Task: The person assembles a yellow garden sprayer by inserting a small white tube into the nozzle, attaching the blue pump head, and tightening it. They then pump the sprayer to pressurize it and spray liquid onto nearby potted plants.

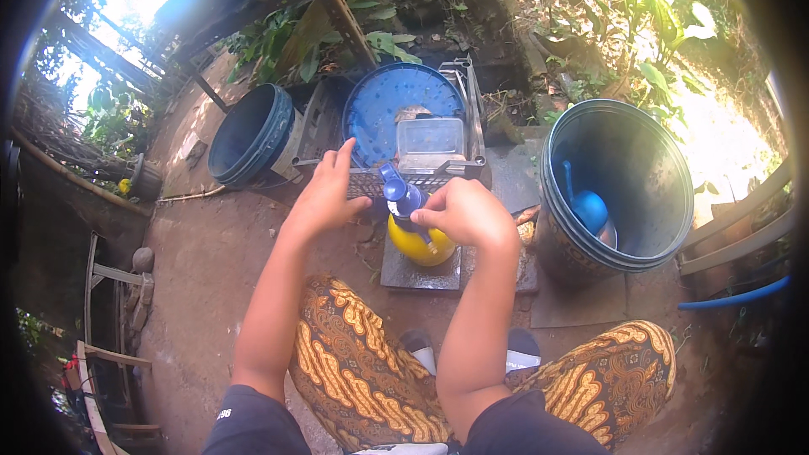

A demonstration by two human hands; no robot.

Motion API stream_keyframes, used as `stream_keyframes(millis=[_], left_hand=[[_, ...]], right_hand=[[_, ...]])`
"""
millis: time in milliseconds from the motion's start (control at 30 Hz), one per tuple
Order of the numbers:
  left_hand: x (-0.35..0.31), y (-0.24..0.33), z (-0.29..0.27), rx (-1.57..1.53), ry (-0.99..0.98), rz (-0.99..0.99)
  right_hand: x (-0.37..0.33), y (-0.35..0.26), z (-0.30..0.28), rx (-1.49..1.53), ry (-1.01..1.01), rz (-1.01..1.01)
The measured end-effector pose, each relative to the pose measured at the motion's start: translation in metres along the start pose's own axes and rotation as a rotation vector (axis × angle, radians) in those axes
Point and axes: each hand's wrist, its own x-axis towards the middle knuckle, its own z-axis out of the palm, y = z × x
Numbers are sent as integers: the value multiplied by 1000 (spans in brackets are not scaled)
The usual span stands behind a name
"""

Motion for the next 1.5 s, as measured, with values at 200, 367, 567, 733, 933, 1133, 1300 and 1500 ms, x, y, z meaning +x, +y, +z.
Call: stream_keyframes(millis=[200, 367, 567, 733, 933, 1133, 1300, 1500], left_hand=[[10, -31, 27, -452, -680, 70], [27, -29, 66, -342, -527, 395], [29, -35, 154, -788, -147, 445], [2, -23, 176, -901, 31, 344], [-42, 15, 167, -754, 187, -14], [-59, 32, 142, -584, 143, 63], [-3, -46, 157, -910, -226, 290], [7, -58, 175, -868, -234, 447]], right_hand=[[6, 26, -1, 75, -59, -10], [15, 50, 3, 87, 83, -80], [37, 57, 46, 358, 204, -194], [46, 75, 76, 657, 122, -288], [57, 60, 76, 784, -60, -321], [66, 99, 36, 785, -164, -276], [63, 75, 29, 632, -204, -175], [59, 79, 10, 682, -359, -323]])
